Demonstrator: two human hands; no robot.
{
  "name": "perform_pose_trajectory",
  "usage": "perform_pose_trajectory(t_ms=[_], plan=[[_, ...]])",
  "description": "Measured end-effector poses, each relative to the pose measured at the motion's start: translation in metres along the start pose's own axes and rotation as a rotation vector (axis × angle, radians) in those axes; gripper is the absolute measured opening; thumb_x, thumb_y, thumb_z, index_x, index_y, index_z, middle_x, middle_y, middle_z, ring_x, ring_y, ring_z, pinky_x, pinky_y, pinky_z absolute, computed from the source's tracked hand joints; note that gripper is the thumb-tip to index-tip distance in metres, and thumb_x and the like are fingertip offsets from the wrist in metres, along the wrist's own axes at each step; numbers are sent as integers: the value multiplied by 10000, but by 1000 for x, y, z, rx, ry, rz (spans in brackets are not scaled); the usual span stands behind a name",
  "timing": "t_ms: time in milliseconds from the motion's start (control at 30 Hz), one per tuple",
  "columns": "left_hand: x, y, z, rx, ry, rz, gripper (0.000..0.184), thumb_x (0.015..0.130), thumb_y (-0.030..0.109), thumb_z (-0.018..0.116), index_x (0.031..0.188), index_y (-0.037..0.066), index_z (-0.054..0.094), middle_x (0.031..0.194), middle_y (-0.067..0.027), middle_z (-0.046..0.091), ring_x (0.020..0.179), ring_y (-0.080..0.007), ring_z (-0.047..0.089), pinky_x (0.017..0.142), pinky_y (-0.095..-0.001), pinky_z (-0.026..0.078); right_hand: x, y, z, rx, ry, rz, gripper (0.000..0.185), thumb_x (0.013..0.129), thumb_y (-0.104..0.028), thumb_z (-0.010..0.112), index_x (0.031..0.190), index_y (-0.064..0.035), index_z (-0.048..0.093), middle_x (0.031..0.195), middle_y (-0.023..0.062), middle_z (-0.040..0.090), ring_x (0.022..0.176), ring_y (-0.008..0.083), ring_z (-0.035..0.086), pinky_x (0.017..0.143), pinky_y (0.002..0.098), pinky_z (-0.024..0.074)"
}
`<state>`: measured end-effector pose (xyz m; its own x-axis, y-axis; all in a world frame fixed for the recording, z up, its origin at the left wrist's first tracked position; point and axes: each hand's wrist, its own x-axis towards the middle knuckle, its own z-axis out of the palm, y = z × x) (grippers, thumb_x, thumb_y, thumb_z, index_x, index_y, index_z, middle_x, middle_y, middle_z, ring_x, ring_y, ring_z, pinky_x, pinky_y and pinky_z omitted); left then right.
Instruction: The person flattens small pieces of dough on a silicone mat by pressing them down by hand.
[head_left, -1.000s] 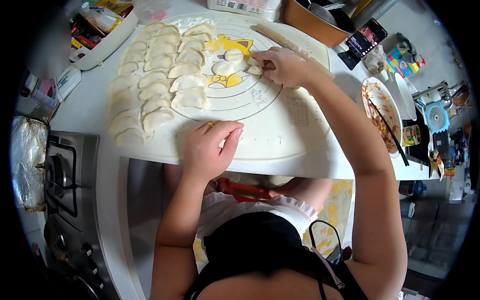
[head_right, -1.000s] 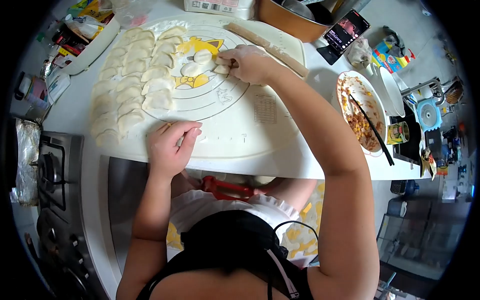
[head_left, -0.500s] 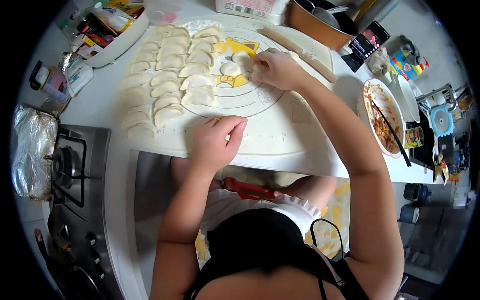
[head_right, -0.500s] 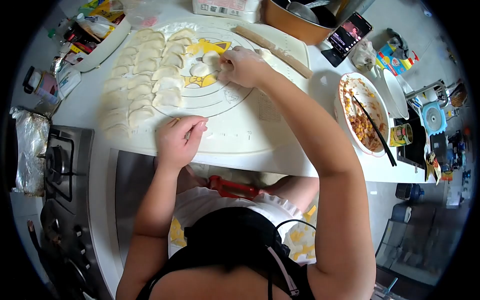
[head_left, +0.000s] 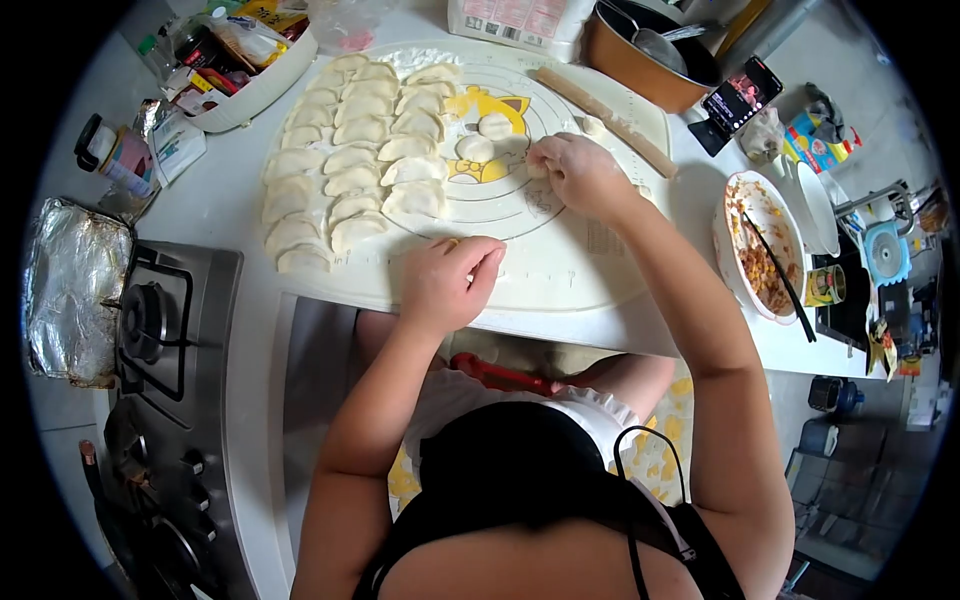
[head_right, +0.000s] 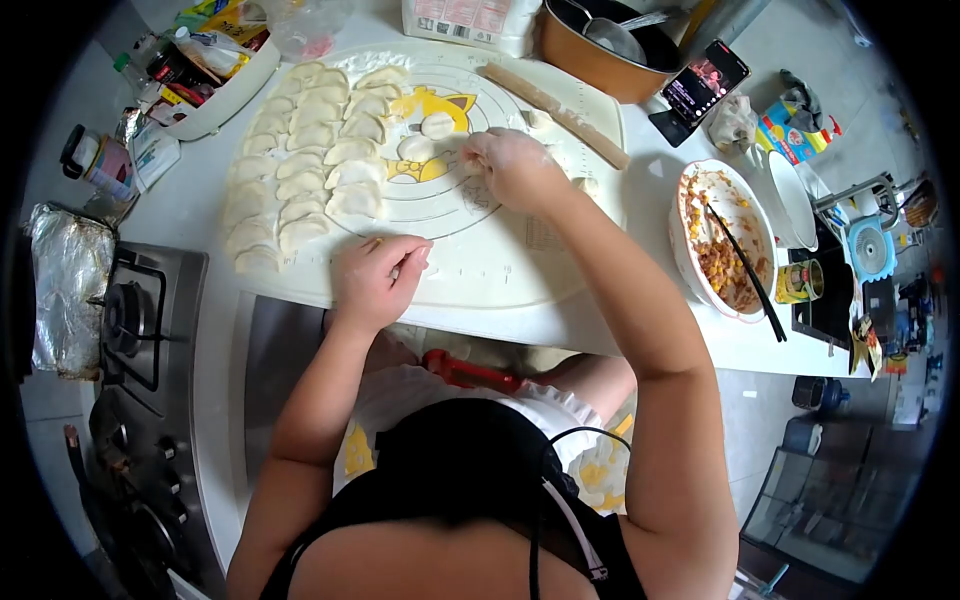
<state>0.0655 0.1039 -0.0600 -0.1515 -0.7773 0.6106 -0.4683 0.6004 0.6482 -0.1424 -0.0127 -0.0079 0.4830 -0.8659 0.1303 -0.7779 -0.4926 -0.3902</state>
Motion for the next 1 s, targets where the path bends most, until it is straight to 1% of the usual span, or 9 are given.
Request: perform_pose_trajectory(t_ms=[100,200,367,467,567,700,767,867,1000], plan=[[0,0,-3,27,15,18,14,836,92,687,849,90,687,710,-46,688,573,-232,628,540,-348,485,-10,7,0,41,19,-101,281,785,18,521,1013,-64,665,998,157,662,977,359,613,879,425,494],[-1,3,-4,38,17,10,26,839,88,685,864,89,692,721,-50,692,578,-238,630,541,-347,487,-14,9,-3,42,46,-96,295,768,52,532,1010,-51,666,993,135,671,955,327,636,851,387,513],[8,7,1,47,-18,-2,62,877,71,649,900,40,697,721,-53,709,621,-200,662,592,-300,493,-36,2,-10,99,240,-195,284,738,14,633,1006,-77,664,1006,128,663,972,330,618,866,415,501],[2,3,-1,5,-25,-30,72,888,68,643,913,35,702,716,-59,707,618,-188,663,585,-292,490,-54,-7,9,145,62,-296,258,776,11,632,1008,-87,690,1048,90,670,1012,300,623,878,385,510],[4,5,-2,36,-58,-53,43,852,79,674,881,55,695,758,-69,700,629,-236,651,594,-335,504,-58,-9,26,83,120,-362,226,805,-68,684,1029,-99,685,1041,95,660,994,307,621,863,382,508],[2,7,-2,1,-67,-101,43,852,74,671,881,54,695,764,-76,701,633,-241,653,602,-337,505,-71,-15,15,21,225,-331,273,806,-197,727,1053,-99,664,1004,106,640,973,303,616,855,387,501],[3,6,-1,-6,-67,-114,44,852,75,670,882,54,695,767,-77,702,635,-241,654,606,-338,505,-76,-16,13,-14,168,-131,332,814,-260,738,1103,-116,661,1058,100,640,982,312,614,863,387,500],[3,3,-1,-7,-53,-115,47,854,81,675,887,52,694,770,-76,703,632,-238,647,609,-339,504,-75,-7,24,37,98,-57,402,778,-248,765,1150,-140,657,1100,82,639,985,317,617,871,390,500],[0,2,-3,6,-32,-86,47,855,88,682,888,58,696,769,-65,703,620,-229,633,604,-335,499,-81,-13,5,71,91,-153,498,716,-205,800,1188,-160,646,1136,80,626,1051,337,578,930,436,464]])
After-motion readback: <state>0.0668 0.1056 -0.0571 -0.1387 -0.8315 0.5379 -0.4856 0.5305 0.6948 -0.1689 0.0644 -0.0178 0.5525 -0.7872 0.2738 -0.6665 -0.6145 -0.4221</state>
